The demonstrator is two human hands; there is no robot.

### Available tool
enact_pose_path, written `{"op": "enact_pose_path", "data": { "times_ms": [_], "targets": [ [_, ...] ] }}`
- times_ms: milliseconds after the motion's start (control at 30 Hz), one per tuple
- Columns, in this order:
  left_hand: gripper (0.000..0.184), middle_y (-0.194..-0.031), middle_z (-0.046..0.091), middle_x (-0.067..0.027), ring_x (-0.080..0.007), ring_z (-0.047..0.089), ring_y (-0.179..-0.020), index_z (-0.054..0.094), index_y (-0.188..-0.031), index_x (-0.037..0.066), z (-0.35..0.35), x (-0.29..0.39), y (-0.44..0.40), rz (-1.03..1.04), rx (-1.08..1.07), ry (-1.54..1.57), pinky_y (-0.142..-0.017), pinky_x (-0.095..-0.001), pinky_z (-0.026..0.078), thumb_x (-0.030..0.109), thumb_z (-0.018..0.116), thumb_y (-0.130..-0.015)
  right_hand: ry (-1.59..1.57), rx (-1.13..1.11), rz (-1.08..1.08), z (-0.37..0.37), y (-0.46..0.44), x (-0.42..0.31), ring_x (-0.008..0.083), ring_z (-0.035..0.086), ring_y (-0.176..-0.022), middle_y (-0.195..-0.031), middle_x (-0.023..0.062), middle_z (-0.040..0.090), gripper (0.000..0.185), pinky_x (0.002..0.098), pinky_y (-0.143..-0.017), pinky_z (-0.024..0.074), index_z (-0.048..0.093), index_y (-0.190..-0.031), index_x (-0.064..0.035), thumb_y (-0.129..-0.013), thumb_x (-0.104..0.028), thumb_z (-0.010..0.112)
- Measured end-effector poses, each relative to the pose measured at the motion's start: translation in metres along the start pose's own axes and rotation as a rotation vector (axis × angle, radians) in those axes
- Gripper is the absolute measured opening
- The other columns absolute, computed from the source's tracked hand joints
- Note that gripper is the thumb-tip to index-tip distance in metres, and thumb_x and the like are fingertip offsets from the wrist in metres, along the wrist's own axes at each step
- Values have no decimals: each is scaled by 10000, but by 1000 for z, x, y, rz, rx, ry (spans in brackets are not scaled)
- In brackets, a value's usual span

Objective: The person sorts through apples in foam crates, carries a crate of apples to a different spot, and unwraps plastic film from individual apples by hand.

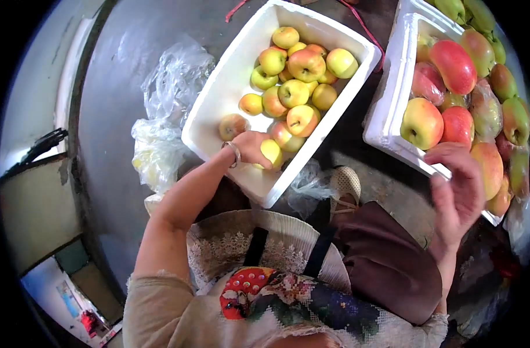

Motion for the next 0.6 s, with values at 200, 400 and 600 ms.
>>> {"op": "enact_pose_path", "data": {
  "times_ms": [200, 400, 600],
  "targets": [
    [699, -1124, 664, -101, -192, 633, -1067, 602, -1265, 30, -31, 5, 46, 60, 107, 341, -940, -327, 495, 215, 860, -642, -119, -285, 176, 32, 0, 21, 218, 631, -956, -1029, 91, 697, 282, 334, -882, 476, 665, -1099, -1, -825, -60, 691],
    [841, -1380, 550, -129, -246, 520, -1289, 397, -1454, -30, -42, 48, 55, 461, -14, 1556, -1110, -372, 394, 94, 793, -723, -344, -438, 402, 62, -1, 31, 186, 614, -1086, -1234, 91, 590, 496, 323, -903, 489, 552, -1323, -38, -853, -73, 706],
    [1083, -1435, 479, -63, -202, 445, -1349, 311, -1523, 67, -47, 121, 65, 571, 82, 1503, -1147, -358, 330, 26, 853, -586, -449, -412, 477, 82, 0, 31, 214, 556, -1177, -1353, 135, 505, 758, 351, -966, 472, 369, -1480, -61, -841, -172, 762]
  ]
}}
Point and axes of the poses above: each hand's wrist, its own y-axis away from the middle knuckle, its own z-axis out of the palm, x = y × z, the point moved 1 cm from there along -y, towards the middle knuckle
